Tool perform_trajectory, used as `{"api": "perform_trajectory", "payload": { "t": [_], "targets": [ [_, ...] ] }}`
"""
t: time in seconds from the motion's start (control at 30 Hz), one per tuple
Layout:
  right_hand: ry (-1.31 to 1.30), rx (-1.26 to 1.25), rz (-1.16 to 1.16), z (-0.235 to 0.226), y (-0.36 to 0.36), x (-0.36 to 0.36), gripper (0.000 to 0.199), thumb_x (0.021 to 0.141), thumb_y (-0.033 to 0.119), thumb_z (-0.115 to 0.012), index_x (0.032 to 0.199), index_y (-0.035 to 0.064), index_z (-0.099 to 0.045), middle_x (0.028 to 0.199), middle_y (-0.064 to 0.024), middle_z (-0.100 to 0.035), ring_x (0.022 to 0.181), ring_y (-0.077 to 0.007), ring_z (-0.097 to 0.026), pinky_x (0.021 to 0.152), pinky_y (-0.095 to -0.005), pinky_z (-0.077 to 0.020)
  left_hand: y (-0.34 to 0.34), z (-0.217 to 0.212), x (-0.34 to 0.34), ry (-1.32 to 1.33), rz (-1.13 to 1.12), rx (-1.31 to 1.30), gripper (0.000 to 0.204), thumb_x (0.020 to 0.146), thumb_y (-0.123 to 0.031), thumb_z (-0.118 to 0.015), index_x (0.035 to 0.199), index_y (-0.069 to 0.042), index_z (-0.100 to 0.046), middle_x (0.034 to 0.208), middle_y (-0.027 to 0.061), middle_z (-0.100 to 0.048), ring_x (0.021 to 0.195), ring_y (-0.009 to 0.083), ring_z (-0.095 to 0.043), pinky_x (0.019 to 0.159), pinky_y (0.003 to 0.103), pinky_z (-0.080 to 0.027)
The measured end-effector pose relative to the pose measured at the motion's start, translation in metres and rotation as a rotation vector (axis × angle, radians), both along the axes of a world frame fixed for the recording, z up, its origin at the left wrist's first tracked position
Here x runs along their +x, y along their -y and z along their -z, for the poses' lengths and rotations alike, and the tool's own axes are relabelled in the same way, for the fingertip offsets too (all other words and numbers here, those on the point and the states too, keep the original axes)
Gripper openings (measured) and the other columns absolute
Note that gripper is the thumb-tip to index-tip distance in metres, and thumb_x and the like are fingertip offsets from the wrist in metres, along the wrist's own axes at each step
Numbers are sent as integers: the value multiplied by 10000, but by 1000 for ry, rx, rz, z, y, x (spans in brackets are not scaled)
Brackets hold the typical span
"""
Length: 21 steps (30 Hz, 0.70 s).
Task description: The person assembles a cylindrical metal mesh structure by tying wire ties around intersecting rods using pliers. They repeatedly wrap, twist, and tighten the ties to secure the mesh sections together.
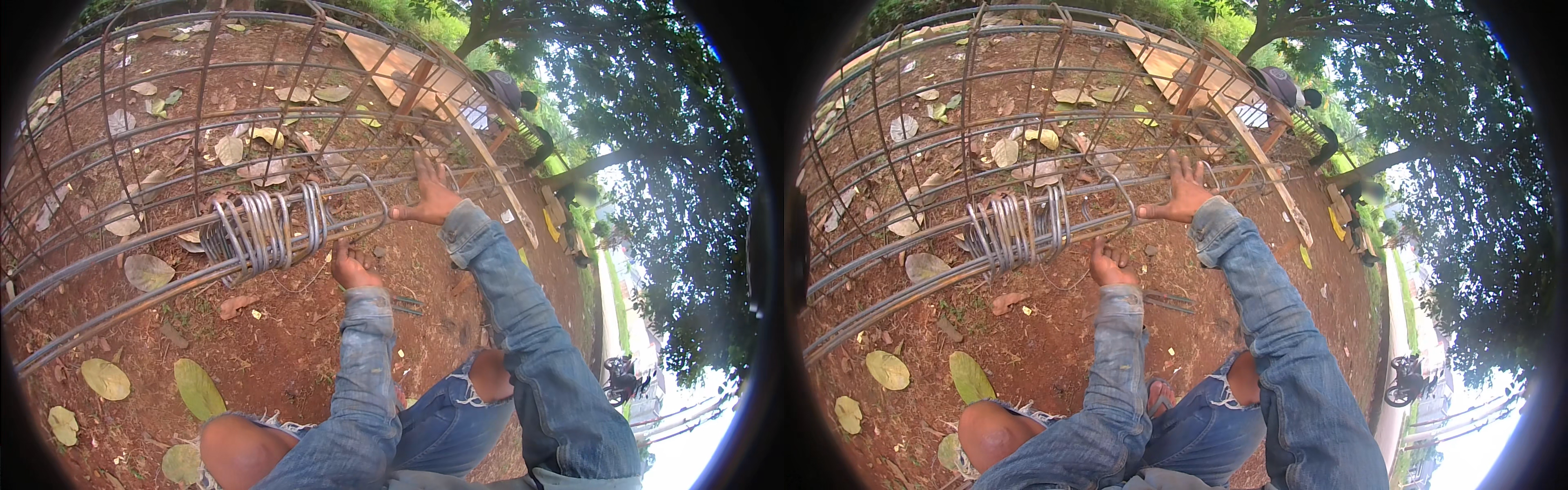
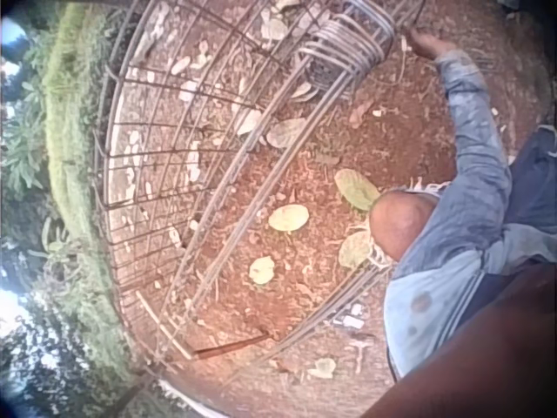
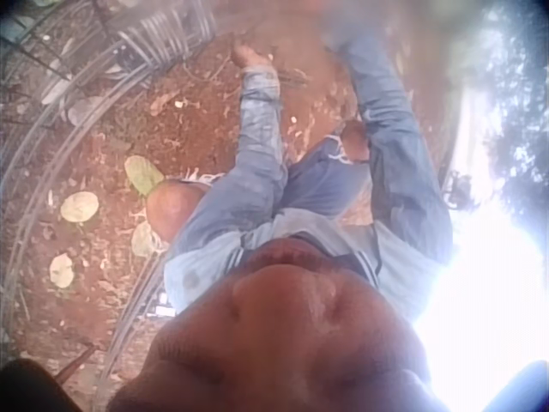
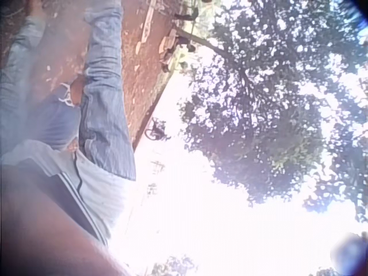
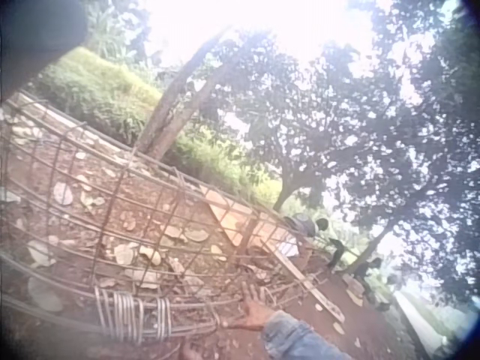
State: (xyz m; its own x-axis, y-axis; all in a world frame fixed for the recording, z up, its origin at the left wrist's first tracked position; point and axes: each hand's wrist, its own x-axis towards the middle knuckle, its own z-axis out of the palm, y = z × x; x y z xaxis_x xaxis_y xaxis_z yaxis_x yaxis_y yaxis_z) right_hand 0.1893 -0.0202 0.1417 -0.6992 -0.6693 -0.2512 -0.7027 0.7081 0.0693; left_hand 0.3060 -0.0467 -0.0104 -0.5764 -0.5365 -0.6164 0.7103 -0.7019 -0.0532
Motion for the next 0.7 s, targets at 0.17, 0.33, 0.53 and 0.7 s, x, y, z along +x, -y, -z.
{"api": "perform_trajectory", "payload": {
  "t": [0.17, 0.33, 0.53, 0.7],
  "targets": [
    [-25, -3, 16, 7, -1, -7, 1375, 474, 827, -598, 1421, 110, 95, 1470, -233, 25, 1337, -440, 87, 962, -723, -63, 6, 0, 0, -32, 5, 39, 101, 860, -154, -541, 790, -81, -538, 570, -57, -302, 438, 53, -248, 375, 231, -203],
    [-21, -19, 14, 7, -6, -8, 1384, 463, 834, -597, 1423, 106, 85, 1467, -241, 21, 1338, -440, 87, 960, -725, -64, 18, -9, 6, 122, 145, 78, 98, 897, -193, -510, 876, -100, -488, 578, -43, -302, 436, 60, -271, 349, 220, -217],
    [-10, -55, 5, 3, 3, 3, 1349, 509, 760, -653, 1418, 59, 55, 1447, -287, 2, 1315, -488, 80, 1029, -631, -73, 26, 19, -11, 48, 38, 1, 105, 886, -175, -511, 873, -71, -496, 647, -10, -422, 469, 64, -326, 368, 221, -238],
    [-17, -64, 25, 9, -7, -5, 1362, 486, 801, -625, 1424, 109, 79, 1465, -247, 23, 1338, -435, 97, 959, -726, -56, 24, 3, -10, -1, 48, 124, 146, 930, -199, -370, 847, -103, -442, 580, -16, -324, 438, 83, -255, 371, 231, -226]
  ]
}}
